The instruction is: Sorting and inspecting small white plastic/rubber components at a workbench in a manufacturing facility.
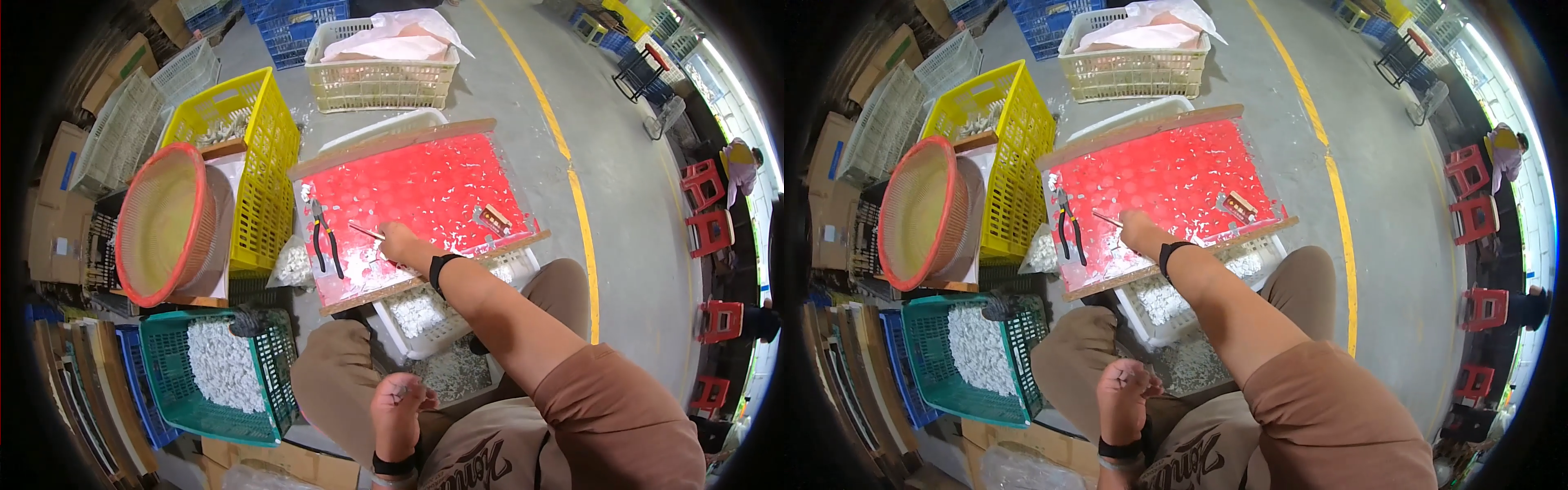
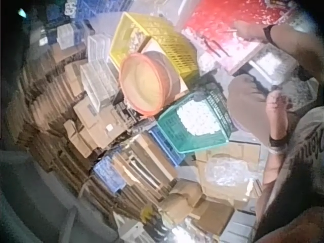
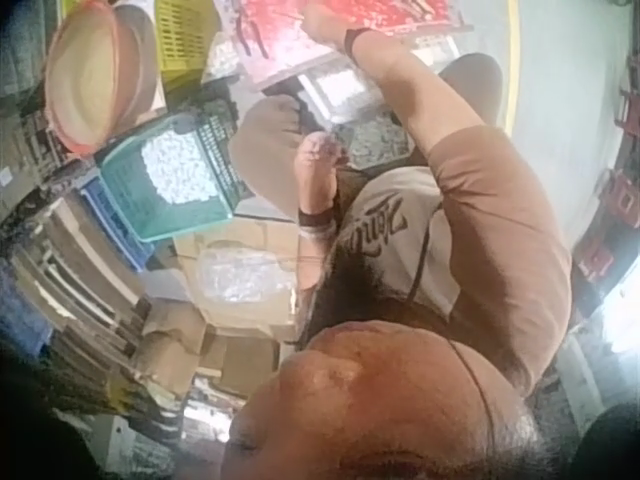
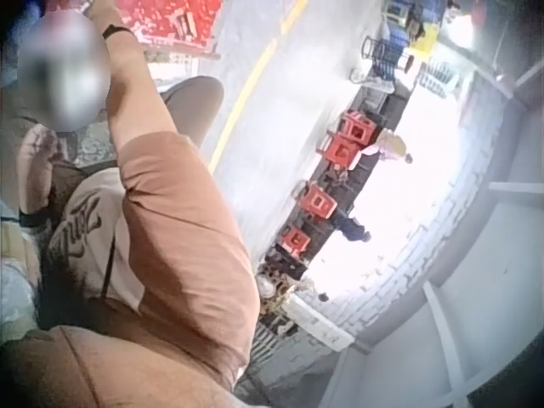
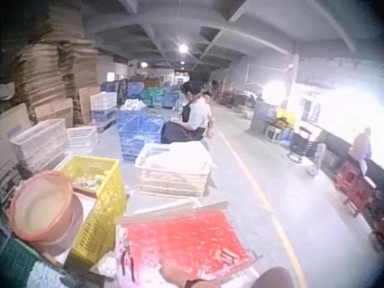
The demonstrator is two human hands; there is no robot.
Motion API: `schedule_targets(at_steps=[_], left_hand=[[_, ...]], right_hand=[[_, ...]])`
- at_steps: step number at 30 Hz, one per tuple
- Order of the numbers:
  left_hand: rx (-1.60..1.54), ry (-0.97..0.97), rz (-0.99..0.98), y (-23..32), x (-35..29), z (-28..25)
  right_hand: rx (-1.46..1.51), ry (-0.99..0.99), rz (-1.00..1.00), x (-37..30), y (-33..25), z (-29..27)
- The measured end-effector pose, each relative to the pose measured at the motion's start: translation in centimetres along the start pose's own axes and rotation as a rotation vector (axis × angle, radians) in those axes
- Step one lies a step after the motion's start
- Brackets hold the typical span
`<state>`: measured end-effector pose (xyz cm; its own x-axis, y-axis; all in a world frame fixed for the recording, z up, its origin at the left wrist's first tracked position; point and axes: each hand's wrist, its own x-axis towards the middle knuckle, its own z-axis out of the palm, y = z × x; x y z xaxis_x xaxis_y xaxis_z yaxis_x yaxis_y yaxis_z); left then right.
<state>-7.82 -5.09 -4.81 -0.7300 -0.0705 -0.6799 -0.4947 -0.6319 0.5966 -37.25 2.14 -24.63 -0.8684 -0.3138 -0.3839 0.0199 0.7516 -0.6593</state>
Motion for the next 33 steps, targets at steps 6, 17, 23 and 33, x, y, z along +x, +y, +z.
schedule_targets(at_steps=[6,17,23,33], left_hand=[[-0.085,-0.031,0.099,0.0,1.0,-0.6],[-0.002,0.095,0.349,0.2,0.2,2.3],[0.009,-0.012,0.345,-1.0,-1.8,3.5],[0.079,-0.082,0.418,-3.0,-6.3,3.0]], right_hand=[[0.141,0.122,-0.094,-2.3,-0.4,-1.5],[0.802,-0.303,-0.247,-23.1,-6.3,-7.3],[0.692,-0.24,-0.431,-30.0,-7.0,-7.9],[0.97,-0.239,-0.427,-33.6,-4.1,-12.6]])
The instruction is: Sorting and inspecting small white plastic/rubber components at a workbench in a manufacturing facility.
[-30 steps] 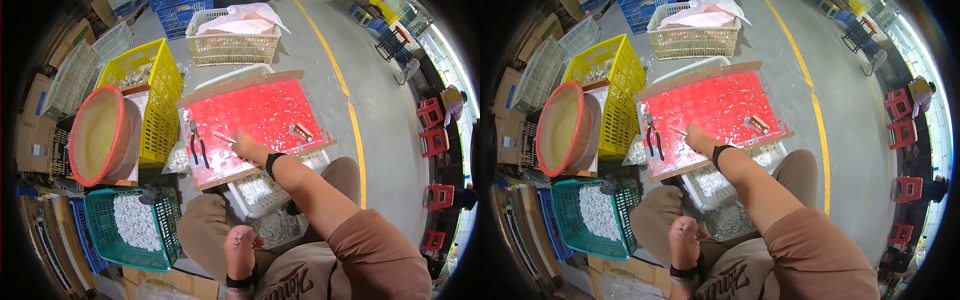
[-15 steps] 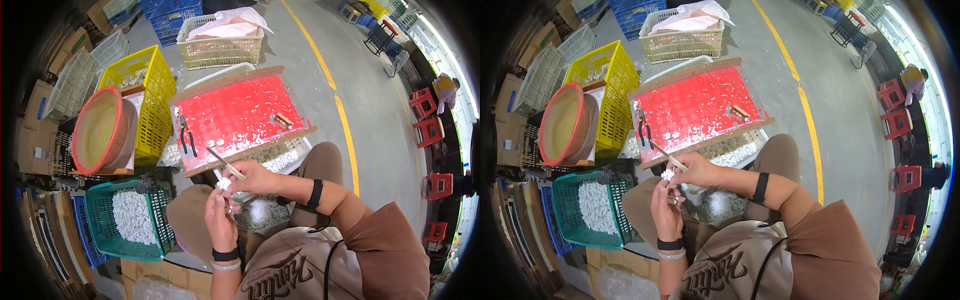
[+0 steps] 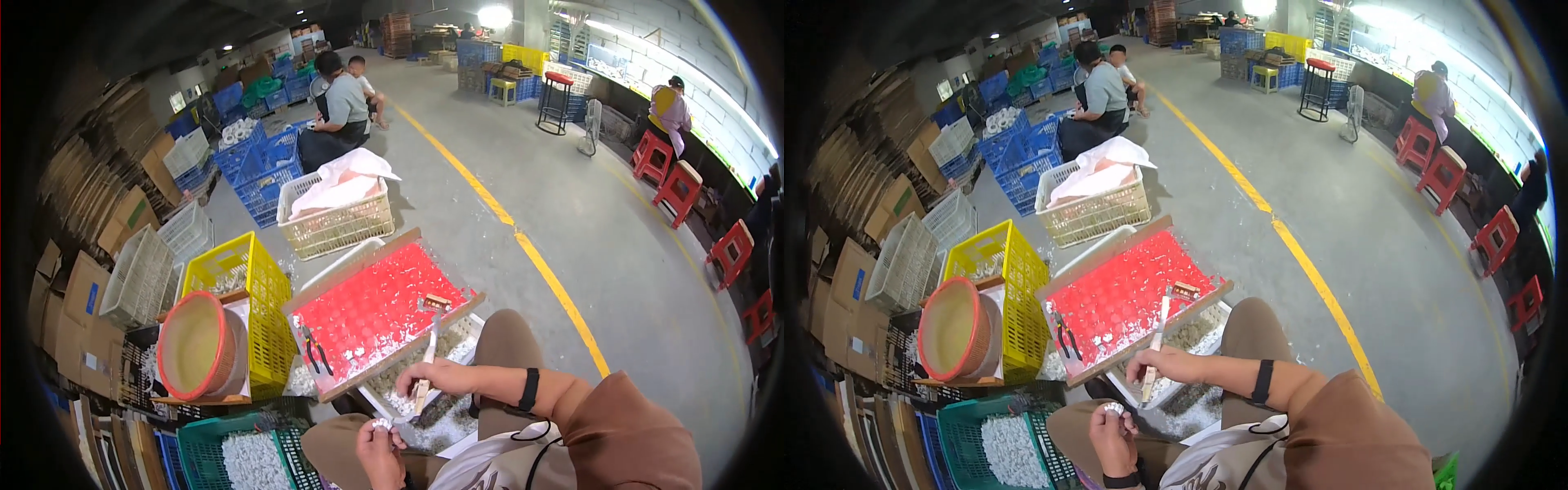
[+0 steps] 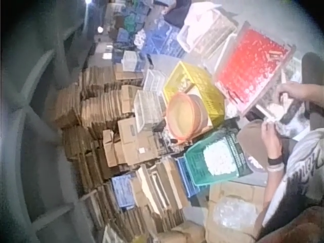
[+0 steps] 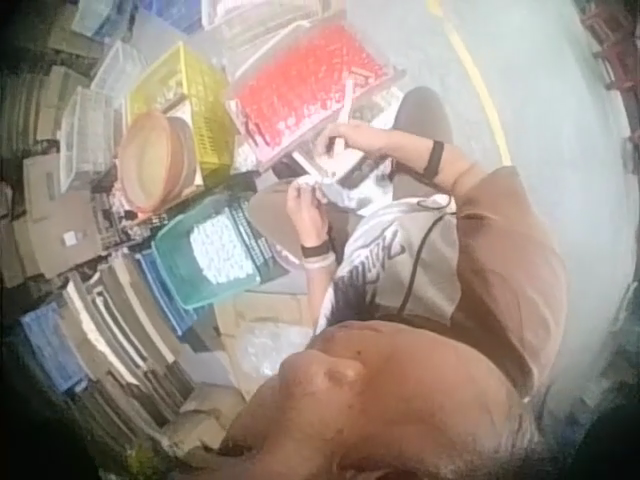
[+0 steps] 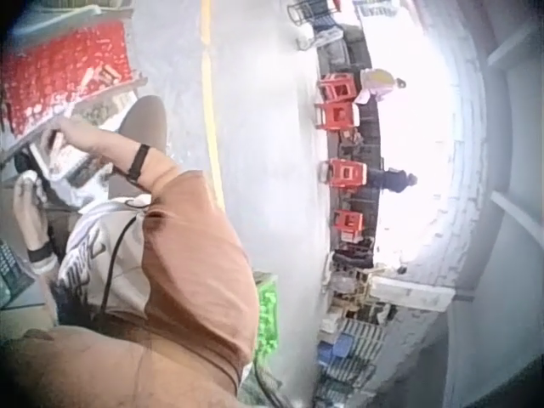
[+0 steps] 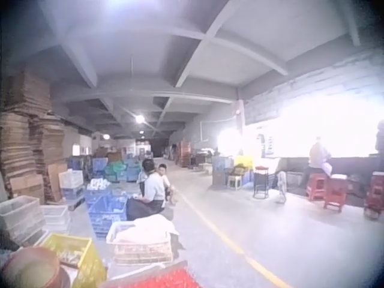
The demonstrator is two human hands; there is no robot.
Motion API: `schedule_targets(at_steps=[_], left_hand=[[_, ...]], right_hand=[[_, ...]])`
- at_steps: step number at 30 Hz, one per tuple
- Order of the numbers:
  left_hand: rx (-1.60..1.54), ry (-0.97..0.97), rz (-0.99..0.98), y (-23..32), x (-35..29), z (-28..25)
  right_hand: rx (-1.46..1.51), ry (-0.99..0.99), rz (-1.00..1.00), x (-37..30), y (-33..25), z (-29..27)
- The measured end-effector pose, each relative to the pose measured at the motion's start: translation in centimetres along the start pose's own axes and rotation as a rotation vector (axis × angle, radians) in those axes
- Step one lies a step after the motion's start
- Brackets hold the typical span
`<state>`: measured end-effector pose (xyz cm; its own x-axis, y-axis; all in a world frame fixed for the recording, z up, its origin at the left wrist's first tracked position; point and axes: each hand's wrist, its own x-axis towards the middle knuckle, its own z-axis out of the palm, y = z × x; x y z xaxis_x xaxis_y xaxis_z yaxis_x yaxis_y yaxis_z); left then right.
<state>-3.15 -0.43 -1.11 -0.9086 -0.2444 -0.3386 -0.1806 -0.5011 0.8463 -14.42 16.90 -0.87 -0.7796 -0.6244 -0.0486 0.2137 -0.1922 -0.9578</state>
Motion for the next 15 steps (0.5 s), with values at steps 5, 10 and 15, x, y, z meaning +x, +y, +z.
schedule_targets(at_steps=[5,10,15], left_hand=[[0.024,-0.054,-0.01,-0.1,-1.0,-0.6],[0.062,-0.067,-0.023,0.6,-2.7,0.3],[0.049,-0.09,-0.08,1.6,-3.6,-0.1]], right_hand=[[-0.14,0.02,0.139,-4.0,-3.6,-0.2],[-0.063,-0.044,0.058,-6.1,-4.3,1.5],[-0.197,0.001,0.035,-6.8,-4.7,2.1]])
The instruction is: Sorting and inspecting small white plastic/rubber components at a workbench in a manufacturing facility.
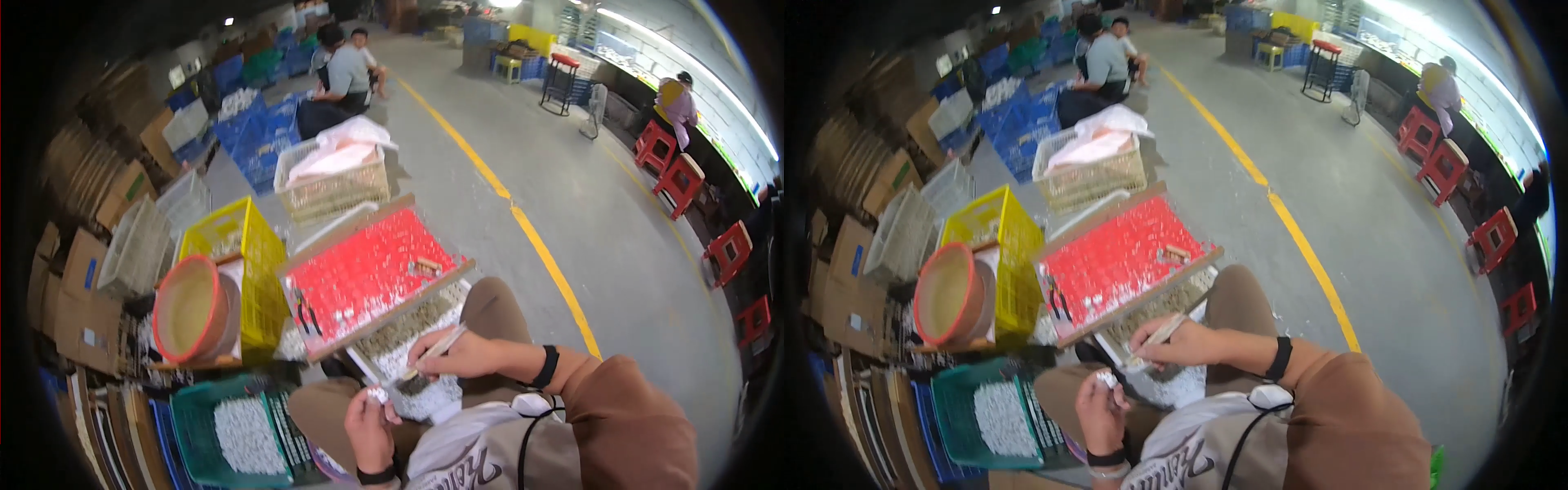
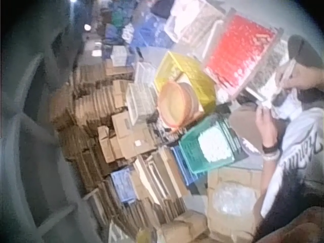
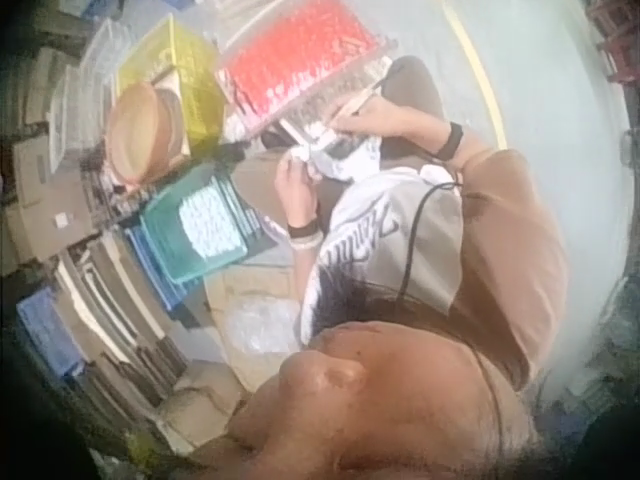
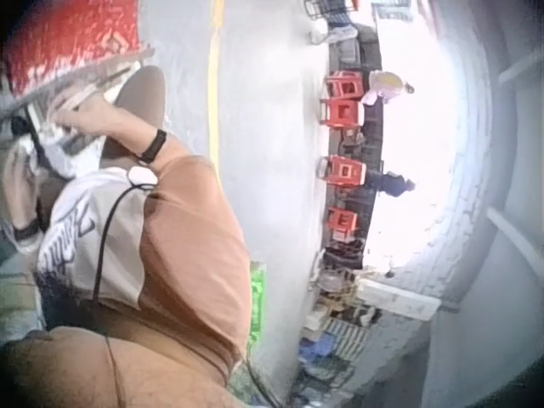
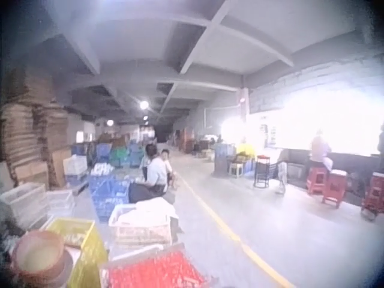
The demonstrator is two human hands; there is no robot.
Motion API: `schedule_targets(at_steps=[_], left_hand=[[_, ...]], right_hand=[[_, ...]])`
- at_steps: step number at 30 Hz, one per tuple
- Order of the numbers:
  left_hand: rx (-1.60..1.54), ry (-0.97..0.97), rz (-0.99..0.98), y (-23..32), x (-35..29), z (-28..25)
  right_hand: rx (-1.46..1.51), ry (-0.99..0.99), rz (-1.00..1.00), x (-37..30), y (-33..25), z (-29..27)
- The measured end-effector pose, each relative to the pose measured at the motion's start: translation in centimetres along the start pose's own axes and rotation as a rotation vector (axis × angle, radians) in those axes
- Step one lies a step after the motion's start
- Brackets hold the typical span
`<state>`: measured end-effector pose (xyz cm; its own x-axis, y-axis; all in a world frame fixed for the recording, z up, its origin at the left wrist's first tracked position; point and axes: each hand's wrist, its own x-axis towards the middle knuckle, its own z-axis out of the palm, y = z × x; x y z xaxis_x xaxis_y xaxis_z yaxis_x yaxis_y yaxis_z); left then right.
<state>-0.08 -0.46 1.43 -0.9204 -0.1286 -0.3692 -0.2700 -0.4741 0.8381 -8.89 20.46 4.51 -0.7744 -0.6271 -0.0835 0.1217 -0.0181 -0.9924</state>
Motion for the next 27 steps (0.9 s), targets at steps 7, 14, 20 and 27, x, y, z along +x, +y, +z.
schedule_targets(at_steps=[7,14,20,27], left_hand=[[-0.007,-0.061,0.154,0.4,0.0,0.8],[0.036,-0.023,0.194,-0.6,-0.4,0.5],[0.085,-0.039,0.243,-0.9,-0.4,0.4],[0.039,-0.011,0.197,-0.5,-0.2,0.8]], right_hand=[[-0.057,0.08,0.084,-1.4,-2.5,0.6],[-0.367,-0.071,-0.238,-1.4,-0.9,0.8],[-0.418,-0.112,-0.291,-0.9,-0.5,0.7],[-0.615,-0.029,-0.319,1.2,2.3,-0.9]])
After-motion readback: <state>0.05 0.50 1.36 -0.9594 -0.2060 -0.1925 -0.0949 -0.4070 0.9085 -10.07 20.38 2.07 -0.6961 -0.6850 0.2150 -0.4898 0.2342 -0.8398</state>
